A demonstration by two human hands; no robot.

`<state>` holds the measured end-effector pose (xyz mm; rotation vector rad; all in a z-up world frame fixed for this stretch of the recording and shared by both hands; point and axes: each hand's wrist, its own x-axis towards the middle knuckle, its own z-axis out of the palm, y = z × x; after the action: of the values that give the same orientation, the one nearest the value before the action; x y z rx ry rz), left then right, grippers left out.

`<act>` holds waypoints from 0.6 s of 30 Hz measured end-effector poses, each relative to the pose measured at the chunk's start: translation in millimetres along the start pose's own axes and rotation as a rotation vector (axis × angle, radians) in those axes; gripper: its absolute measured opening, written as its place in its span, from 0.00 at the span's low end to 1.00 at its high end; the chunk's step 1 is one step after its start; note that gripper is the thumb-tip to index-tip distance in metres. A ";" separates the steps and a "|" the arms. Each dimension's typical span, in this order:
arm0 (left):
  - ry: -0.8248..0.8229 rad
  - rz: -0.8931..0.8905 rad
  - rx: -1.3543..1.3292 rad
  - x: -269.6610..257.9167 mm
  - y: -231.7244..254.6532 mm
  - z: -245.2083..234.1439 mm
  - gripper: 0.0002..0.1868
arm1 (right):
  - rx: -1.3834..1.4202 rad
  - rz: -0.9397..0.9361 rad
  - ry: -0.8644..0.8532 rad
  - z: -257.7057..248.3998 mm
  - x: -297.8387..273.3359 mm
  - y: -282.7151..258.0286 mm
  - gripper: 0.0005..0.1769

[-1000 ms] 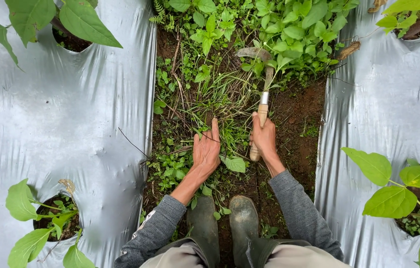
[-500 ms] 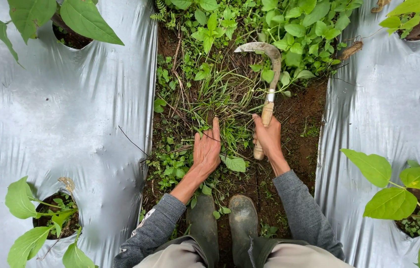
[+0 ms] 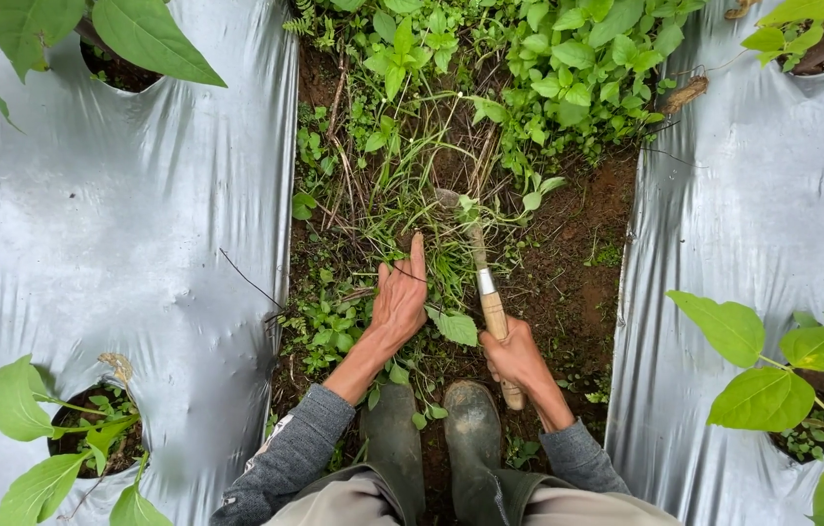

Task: The person uses a sickle to cut weeds growing between two rows of plants covered with plastic mulch. They repeatedly swing the tool to sever the weeds at the base and gather the cut vegetation with their left hand.

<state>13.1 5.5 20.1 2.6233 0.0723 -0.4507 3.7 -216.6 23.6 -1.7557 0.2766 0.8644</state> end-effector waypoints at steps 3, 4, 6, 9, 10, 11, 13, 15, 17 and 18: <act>-0.007 0.025 0.046 -8.4 1.2 2.7 0.59 | -0.042 0.002 -0.053 -8.3 -6.8 -0.1 0.02; -0.008 0.027 0.046 -12.5 5.9 -2.1 0.59 | -0.041 0.002 -0.051 -9.8 -12.8 -4.3 0.02; -0.049 0.031 0.037 -21.2 15.3 -10.6 0.59 | -0.007 0.050 -0.109 -13.8 -24.2 -12.7 0.02; -0.027 0.062 0.034 -17.6 10.0 7.8 0.58 | -0.037 0.111 -0.149 -21.4 -21.2 -5.7 0.04; -0.024 0.061 0.033 -17.8 10.9 5.4 0.58 | -0.040 0.109 -0.150 -18.5 -20.5 -9.6 0.04; -0.032 0.043 0.025 -18.3 12.4 2.6 0.58 | -0.009 0.090 -0.140 -15.8 -20.4 -13.6 0.05; -0.035 0.023 0.016 -26.1 19.0 -6.0 0.58 | 0.017 0.070 -0.132 -16.1 -27.1 -26.2 0.05; -0.047 -0.047 -0.072 -37.4 27.7 -19.5 0.54 | -0.087 0.100 -0.193 -21.1 -37.5 -45.2 0.06; -0.049 -0.051 -0.049 -41.6 26.9 -13.3 0.54 | -0.105 0.094 -0.213 -26.6 -38.2 -49.8 0.06; -0.064 -0.055 -0.030 -46.5 27.8 -7.4 0.55 | -0.120 0.100 -0.231 -29.9 -41.5 -49.0 0.06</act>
<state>-25.1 -14.5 53.9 2.5807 0.1294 -0.5485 15.0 -235.0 91.1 -1.7436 0.1638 1.1663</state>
